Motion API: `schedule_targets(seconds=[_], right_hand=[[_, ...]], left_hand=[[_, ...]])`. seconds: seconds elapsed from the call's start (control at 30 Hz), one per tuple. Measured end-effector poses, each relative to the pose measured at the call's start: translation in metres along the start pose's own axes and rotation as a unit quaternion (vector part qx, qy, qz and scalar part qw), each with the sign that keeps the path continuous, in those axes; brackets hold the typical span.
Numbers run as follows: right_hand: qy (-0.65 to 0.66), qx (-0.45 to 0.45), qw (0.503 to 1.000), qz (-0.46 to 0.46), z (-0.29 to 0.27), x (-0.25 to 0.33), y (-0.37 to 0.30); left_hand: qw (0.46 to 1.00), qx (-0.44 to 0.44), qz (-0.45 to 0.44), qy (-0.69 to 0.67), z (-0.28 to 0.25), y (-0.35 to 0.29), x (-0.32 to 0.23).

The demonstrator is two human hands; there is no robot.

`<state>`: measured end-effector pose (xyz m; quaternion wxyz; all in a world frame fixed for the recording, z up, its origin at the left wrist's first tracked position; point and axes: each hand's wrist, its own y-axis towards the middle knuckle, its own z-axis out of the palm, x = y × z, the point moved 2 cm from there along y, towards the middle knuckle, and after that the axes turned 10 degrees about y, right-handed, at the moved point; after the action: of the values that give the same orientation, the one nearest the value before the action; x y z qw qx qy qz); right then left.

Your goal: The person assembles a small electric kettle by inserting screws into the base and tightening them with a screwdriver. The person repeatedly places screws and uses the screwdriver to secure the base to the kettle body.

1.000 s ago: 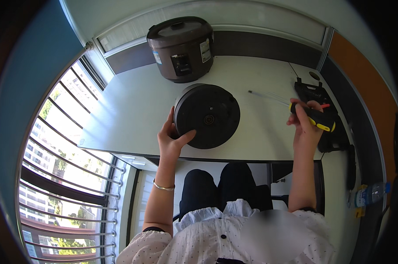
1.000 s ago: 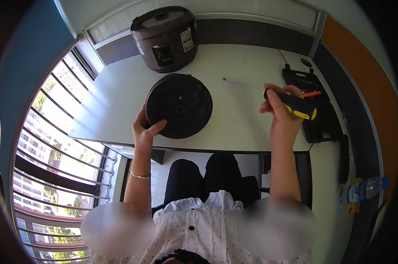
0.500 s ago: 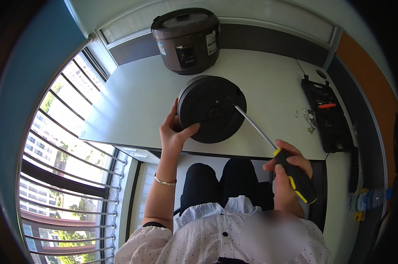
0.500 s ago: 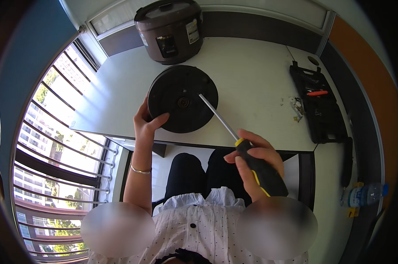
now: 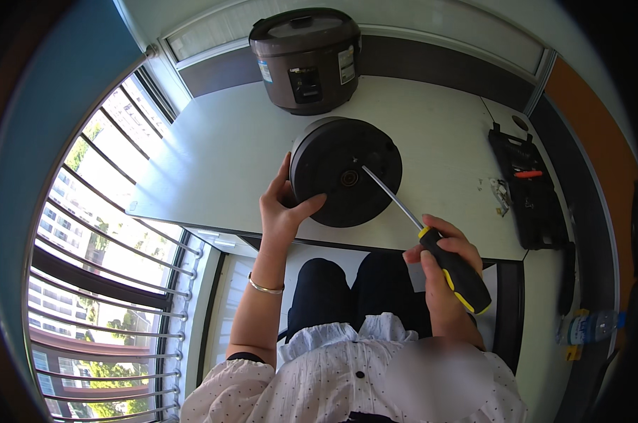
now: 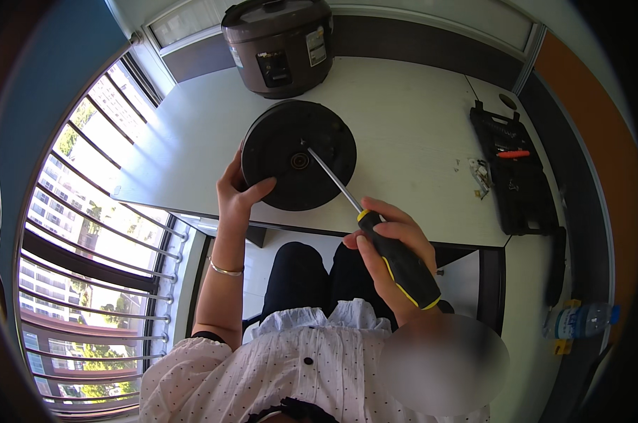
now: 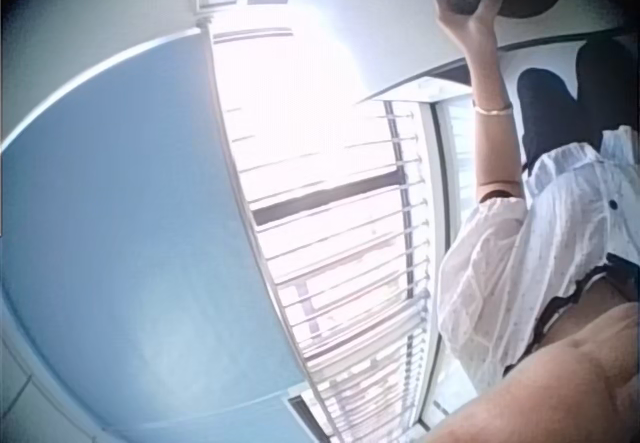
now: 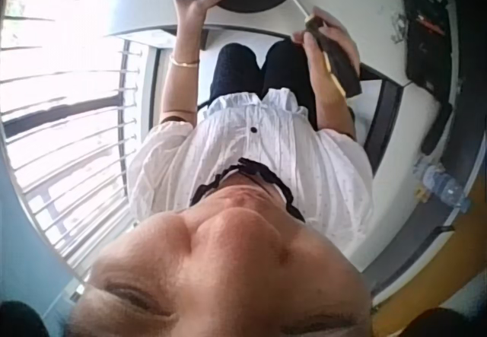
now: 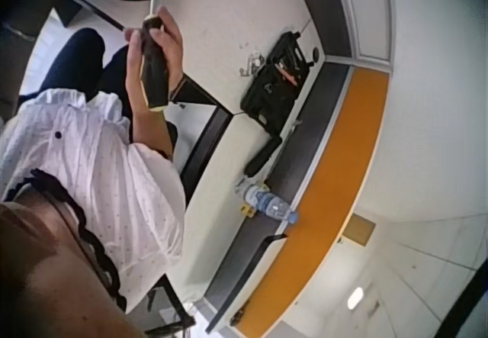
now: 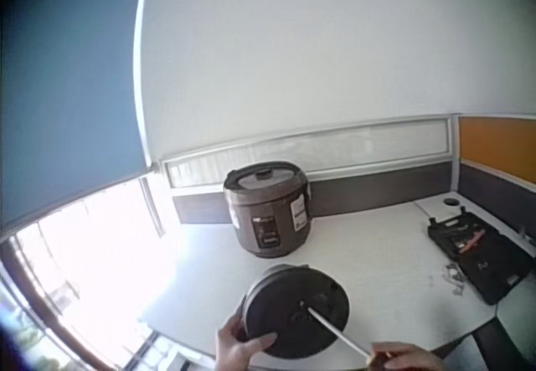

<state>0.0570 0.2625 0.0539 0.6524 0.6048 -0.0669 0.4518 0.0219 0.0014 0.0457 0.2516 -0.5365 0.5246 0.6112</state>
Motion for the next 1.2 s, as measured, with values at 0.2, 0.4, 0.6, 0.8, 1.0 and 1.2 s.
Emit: schedule_targets(seconds=[0.2, 0.4, 0.6, 0.8, 1.0, 1.2], right_hand=[[-0.048, 0.002, 0.998, -0.028, 0.001, -0.005, 0.001], [-0.001, 0.004, 1.0, -0.015, 0.0, -0.002, -0.001], [-0.008, 0.003, 1.0, -0.012, 0.0, -0.002, -0.001], [-0.064, 0.012, 0.997, -0.038, 0.003, -0.007, 0.001], [-0.155, 0.102, 0.978, -0.098, 0.002, -0.004, 0.004], [-0.189, 0.143, 0.964, -0.117, -0.002, -0.002, 0.009]], left_hand=[[1.0, 0.0, -0.003, 0.001, 0.0, 0.0, -0.001], [1.0, 0.0, 0.0, 0.002, -0.002, 0.001, 0.003], [1.0, -0.007, 0.003, 0.0, 0.0, 0.001, 0.003], [1.0, -0.002, 0.002, 0.006, -0.001, 0.002, 0.005], [1.0, -0.004, 0.0, 0.004, -0.001, 0.001, 0.004], [1.0, -0.001, -0.001, 0.009, -0.001, -0.001, 0.002]])
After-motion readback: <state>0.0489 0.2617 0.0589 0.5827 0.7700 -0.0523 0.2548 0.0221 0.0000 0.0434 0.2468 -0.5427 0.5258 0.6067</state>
